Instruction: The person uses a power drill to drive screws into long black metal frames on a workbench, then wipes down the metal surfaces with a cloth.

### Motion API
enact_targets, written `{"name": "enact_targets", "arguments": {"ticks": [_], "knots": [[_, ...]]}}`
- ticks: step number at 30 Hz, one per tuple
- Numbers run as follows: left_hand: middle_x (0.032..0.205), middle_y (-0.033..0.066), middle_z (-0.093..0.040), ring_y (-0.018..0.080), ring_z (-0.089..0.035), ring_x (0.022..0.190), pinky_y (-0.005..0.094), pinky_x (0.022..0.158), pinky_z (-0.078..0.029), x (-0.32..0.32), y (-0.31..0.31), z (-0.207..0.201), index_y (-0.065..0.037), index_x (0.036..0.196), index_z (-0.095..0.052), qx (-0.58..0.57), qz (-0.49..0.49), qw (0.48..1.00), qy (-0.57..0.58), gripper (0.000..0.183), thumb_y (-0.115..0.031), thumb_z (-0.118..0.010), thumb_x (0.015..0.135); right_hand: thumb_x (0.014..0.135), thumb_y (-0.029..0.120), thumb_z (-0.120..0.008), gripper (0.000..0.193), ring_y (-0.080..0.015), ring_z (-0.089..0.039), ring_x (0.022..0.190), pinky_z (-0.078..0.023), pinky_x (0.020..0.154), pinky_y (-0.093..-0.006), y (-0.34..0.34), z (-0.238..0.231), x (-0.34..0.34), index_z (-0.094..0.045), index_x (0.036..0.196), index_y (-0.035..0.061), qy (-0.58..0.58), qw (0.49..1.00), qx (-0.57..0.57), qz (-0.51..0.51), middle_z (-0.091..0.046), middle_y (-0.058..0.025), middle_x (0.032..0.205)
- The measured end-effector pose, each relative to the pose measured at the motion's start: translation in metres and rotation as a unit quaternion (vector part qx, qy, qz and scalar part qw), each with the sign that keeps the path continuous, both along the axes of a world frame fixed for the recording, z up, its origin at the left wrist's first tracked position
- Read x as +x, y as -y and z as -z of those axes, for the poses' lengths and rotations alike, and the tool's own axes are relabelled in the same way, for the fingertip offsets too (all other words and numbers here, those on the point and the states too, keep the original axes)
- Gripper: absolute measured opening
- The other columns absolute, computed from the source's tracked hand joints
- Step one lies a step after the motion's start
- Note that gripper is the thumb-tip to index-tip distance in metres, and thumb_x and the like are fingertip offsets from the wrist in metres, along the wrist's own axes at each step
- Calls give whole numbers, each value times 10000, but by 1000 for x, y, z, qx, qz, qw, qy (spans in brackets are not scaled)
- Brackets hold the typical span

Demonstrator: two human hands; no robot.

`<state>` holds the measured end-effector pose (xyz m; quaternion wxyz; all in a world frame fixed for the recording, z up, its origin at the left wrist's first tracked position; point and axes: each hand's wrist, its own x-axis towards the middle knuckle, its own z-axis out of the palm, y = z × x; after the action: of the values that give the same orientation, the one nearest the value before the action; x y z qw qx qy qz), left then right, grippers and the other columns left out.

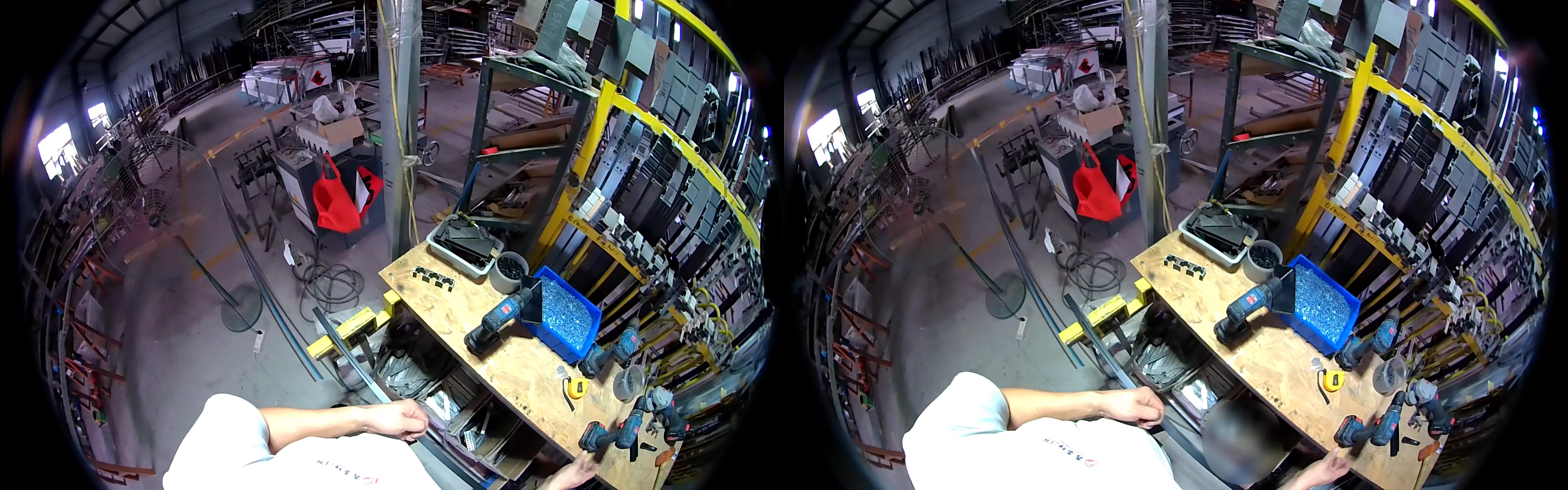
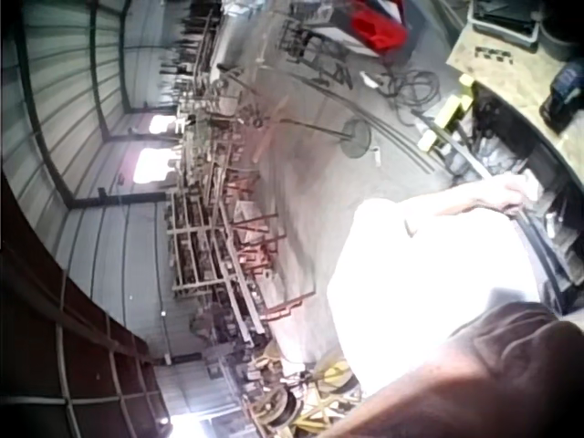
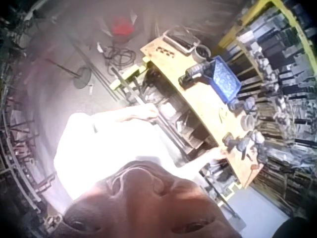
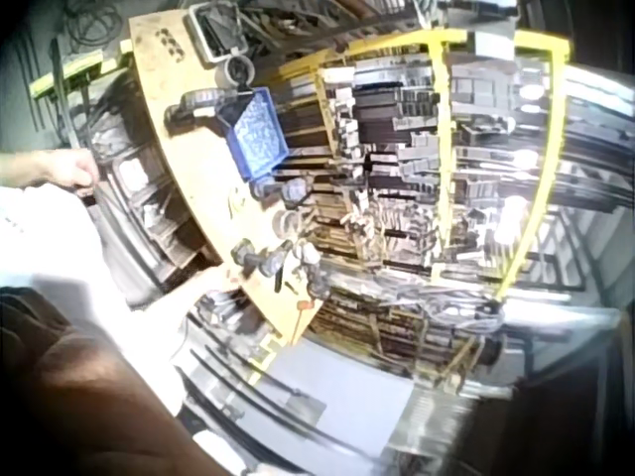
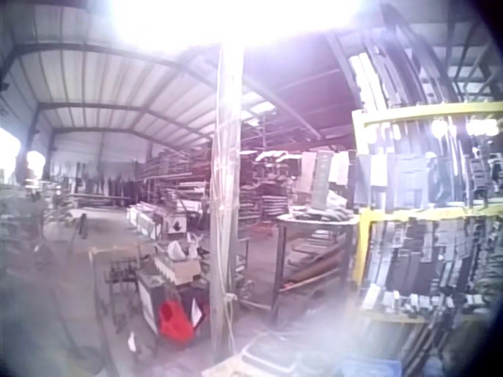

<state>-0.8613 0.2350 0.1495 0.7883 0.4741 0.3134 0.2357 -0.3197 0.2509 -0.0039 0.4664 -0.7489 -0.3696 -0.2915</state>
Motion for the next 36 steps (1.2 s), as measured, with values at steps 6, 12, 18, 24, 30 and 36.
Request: {"name": "enact_targets", "arguments": {"ticks": [6, 12, 18, 24, 30, 36], "knots": [[665, -2, -521, 82, -427, 623, 255, 567, -349, -15, 22, -4, -25, 667, -559, -114, -135, 983, 44, 327, -64, -588, 990, 901, 35, -760, 621, -278, -667, 1087, -547, 941, -403, -48, 30, 66, -463, 1429, -101, -334, 902, 88, -259, -638, -218, 1308], [761, 33, -644, 89, -566, 682, 237, 613, -468, -33, 31, -3, 29, 827, -705, -116, -171, 978, 11, 254, -108, -603, 1016, 902, 111, -796, 410, -174, -642, 939, -528, 863, -333, -86, 5, 100, -663, 1248, -64, -422, 878, 72, -213, -702, -90, 1155], [848, 86, -681, 121, -613, 738, 237, 624, -498, -49, 39, -2, 62, 905, -721, -149, -217, 963, 61, 246, -124, -622, 1033, 919, 182, -808, 318, -164, -645, 838, -553, 740, -336, -106, -28, 86, -715, 1167, 6, -469, 863, 108, -154, -703, -54, 1049], [822, 76, -614, 144, -549, 761, 268, 674, -467, -75, 23, 8, 72, 949, -694, -243, -258, 925, 134, 209, -92, -600, 1037, 832, 143, -834, 491, -208, -700, 703, -581, 691, -322, -9, -157, -106, -641, 1253, -20, -287, 892, 210, -280, -735, -97, 921], [856, 125, -727, 167, -674, 723, 280, 658, -533, -103, -26, 27, 35, 965, -706, -306, -208, 900, 231, 238, -161, -602, 1052, 754, 129, -852, 642, -238, -720, 726, -583, 726, -326, 75, -189, -316, -599, 1325, -23, -227, 850, -59, -472, -741, -115, 929], [886, 109, -701, 187, -640, 791, 304, 680, -486, -168, -62, 34, -17, 968, -680, -382, -270, 846, 257, 134, -131, -630, 1017, 676, 116, -871, 798, -268, -741, 749, -585, 761, -331, 99, -179, -489, -557, 1396, -25, -180, 776, -215, -565, -747, -132, 936]]}}
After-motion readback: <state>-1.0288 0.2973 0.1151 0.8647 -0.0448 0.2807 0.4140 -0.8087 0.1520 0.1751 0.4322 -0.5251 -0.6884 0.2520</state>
